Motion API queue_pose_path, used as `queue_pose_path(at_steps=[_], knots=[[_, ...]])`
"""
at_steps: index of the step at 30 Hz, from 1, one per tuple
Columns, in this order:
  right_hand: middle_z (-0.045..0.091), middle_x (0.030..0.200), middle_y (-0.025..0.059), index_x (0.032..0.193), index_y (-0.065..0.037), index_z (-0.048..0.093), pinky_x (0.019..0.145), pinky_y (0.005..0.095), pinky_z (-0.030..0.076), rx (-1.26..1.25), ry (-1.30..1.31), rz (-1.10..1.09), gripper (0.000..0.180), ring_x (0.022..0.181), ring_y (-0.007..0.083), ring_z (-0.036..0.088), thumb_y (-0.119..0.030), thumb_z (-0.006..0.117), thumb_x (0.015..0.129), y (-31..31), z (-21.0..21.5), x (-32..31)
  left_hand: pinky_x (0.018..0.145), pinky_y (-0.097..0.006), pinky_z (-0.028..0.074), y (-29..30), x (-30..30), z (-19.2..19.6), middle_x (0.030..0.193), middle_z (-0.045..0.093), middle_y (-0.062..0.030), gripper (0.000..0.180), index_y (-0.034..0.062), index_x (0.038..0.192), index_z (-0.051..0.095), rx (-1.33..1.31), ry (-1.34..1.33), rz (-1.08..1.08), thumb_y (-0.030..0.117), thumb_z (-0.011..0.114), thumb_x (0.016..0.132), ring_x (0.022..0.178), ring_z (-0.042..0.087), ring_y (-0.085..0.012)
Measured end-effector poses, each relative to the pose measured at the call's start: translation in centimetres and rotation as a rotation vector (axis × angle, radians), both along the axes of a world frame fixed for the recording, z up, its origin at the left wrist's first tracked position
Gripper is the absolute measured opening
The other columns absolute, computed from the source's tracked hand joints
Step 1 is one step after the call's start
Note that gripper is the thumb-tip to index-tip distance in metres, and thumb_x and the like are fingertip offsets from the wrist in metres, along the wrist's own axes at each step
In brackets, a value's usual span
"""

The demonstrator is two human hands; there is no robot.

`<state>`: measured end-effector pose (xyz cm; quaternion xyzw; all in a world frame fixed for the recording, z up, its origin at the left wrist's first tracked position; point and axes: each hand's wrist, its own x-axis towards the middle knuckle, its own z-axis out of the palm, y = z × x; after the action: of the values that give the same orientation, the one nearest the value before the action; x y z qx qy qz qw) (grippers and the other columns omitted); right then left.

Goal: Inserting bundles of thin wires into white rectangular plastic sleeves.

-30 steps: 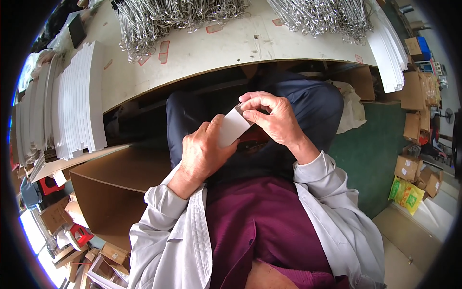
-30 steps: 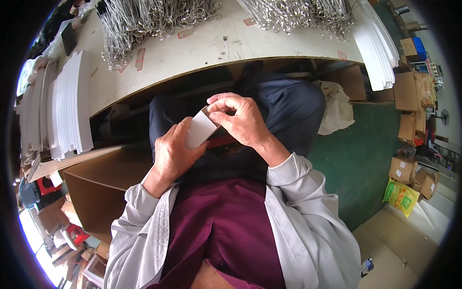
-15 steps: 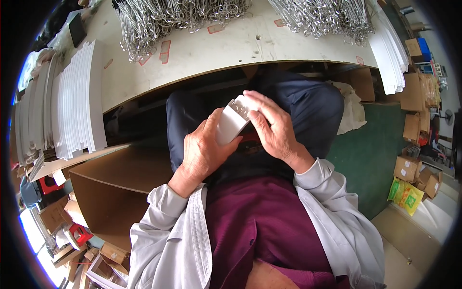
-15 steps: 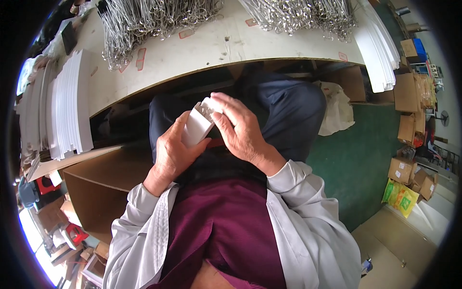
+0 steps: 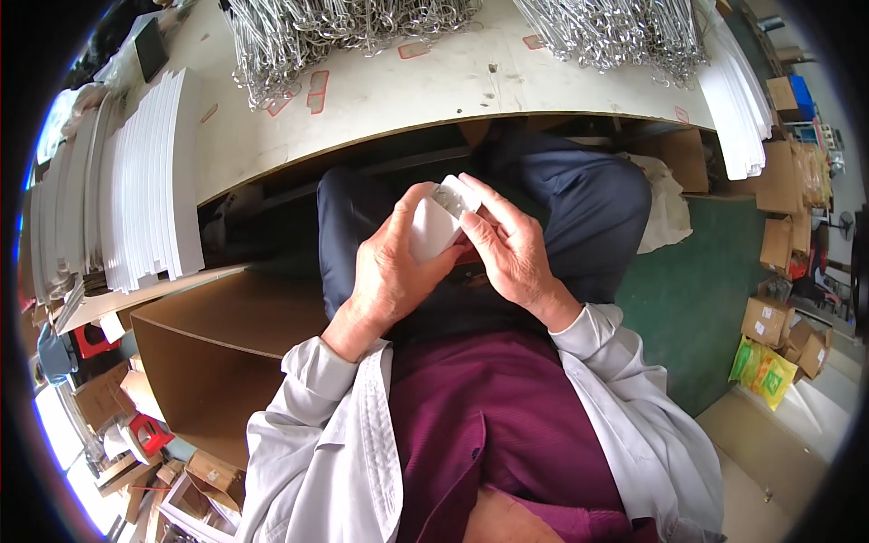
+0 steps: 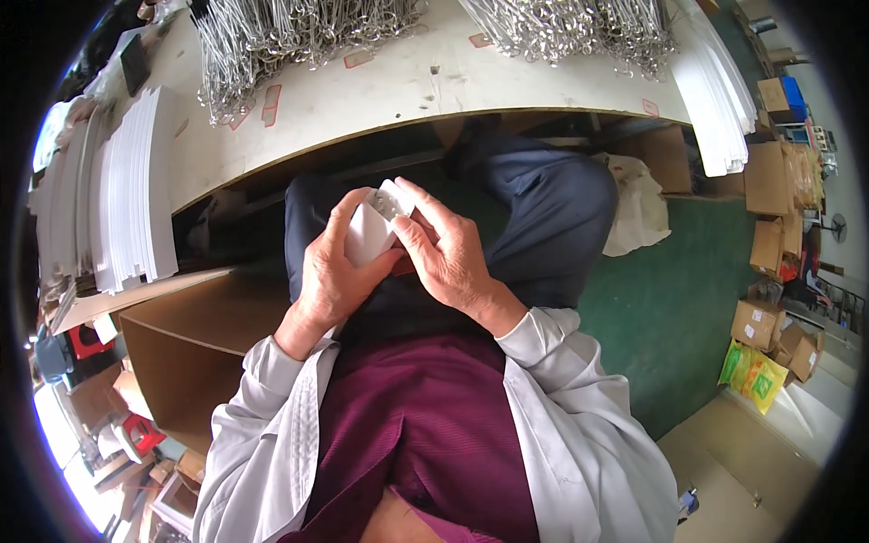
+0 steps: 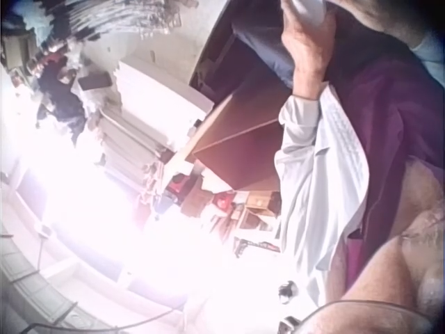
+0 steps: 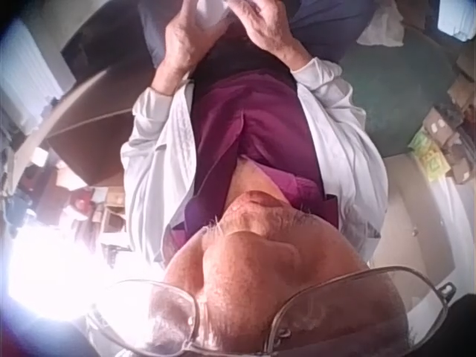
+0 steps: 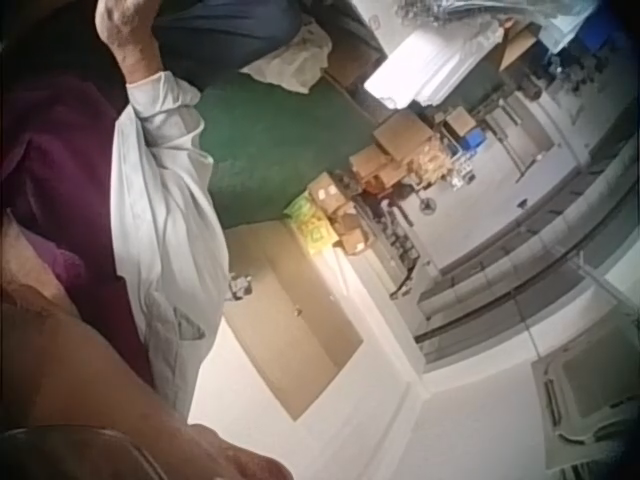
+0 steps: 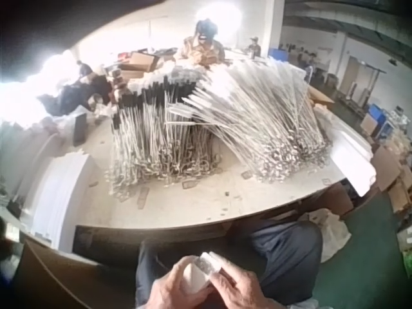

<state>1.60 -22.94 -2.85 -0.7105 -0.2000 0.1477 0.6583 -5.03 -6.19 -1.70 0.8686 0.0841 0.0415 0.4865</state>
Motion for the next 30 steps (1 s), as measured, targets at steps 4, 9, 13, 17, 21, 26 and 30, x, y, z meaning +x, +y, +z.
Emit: queue_pose_path(at_steps=[4,9,13,17,21,26,30], knots=[[0.074,0.097,0.0157,0.14,0.002,0.061,0.073,0.0281,0.056,-0.061,0.087,0.077,0.036,0.082,0.0106,0.07,-0.014,0.058,0.108,-0.6,0.3,0.3,0.084,-0.042,0.062,-0.1,-0.4,-0.4,0.116,0.072,-0.0185,0.074,0.0134,0.141,0.052,-0.016,0.034,0.002,0.018,0.088,0.078,0.103,0.074,-0.0362],[0.075,0.1,0.008,0.138,0.002,0.063,0.073,0.0266,0.06,0.0,0.141,0.095,0.035,0.081,0.0093,0.069,-0.017,0.057,0.109,-0.1,0.0,0.1,0.083,-0.043,0.062,0.0,-0.4,-0.6,0.115,0.072,-0.017,0.067,0.0138,0.137,0.053,-0.018,0.017,-0.017,0.015,0.086,0.078,0.102,0.073,-0.0371],[0.076,0.099,0.0062,0.132,0.004,0.066,0.075,0.0269,0.061,0.121,0.456,0.036,0.032,0.084,0.0092,0.07,-0.017,0.06,0.107,-0.5,0.1,0.1,0.084,-0.041,0.061,-0.1,-0.4,-0.9,0.113,0.072,-0.0165,0.066,0.0118,0.133,0.056,0.038,-0.028,-0.041,0.011,0.087,0.075,0.101,0.074,-0.034],[0.077,0.098,0.0105,0.128,0.004,0.068,0.07,0.0277,0.06,0.099,0.335,0.044,0.029,0.083,0.0127,0.073,-0.015,0.06,0.107,-1.5,-1.1,0.1,0.085,-0.041,0.061,-0.2,-0.4,-1.1,0.113,0.072,-0.0159,0.063,0.0114,0.132,0.057,0.063,0.011,-0.072,0.011,0.087,0.076,0.102,0.074,-0.0345],[0.077,0.097,0.0204,0.126,0.005,0.069,0.073,0.031,0.059,-0.145,-0.246,0.008,0.03,0.083,0.0179,0.076,-0.015,0.061,0.105,-0.8,-1.3,-0.5,0.083,-0.042,0.061,-0.5,-0.7,-1.3,0.112,0.071,-0.0161,0.062,0.0113,0.132,0.056,0.079,0.008,-0.086,0.012,0.086,0.078,0.1,0.073,-0.0361],[0.076,0.1,0.0226,0.132,0.006,0.066,0.078,0.0308,0.059,-0.063,0.104,0.066,0.032,0.09,0.0226,0.077,-0.011,0.059,0.105,-1.3,-1.1,-1.0,0.081,-0.043,0.061,-0.5,-1.1,-1.8,0.11,0.072,-0.0163,0.063,0.0122,0.132,0.054,0.037,-0.022,-0.071,0.013,0.086,0.078,0.098,0.074,-0.0372],[0.077,0.101,0.0153,0.133,0.006,0.064,0.077,0.0298,0.059,-0.112,-0.027,0.083,0.034,0.087,0.016,0.074,-0.014,0.057,0.107,-0.7,-0.9,-1.8,0.079,-0.044,0.061,-0.5,-1.4,-1.8,0.108,0.073,-0.0169,0.062,0.013,0.131,0.052,0.012,0.032,-0.012,0.015,0.086,0.079,0.096,0.074,-0.0388]])
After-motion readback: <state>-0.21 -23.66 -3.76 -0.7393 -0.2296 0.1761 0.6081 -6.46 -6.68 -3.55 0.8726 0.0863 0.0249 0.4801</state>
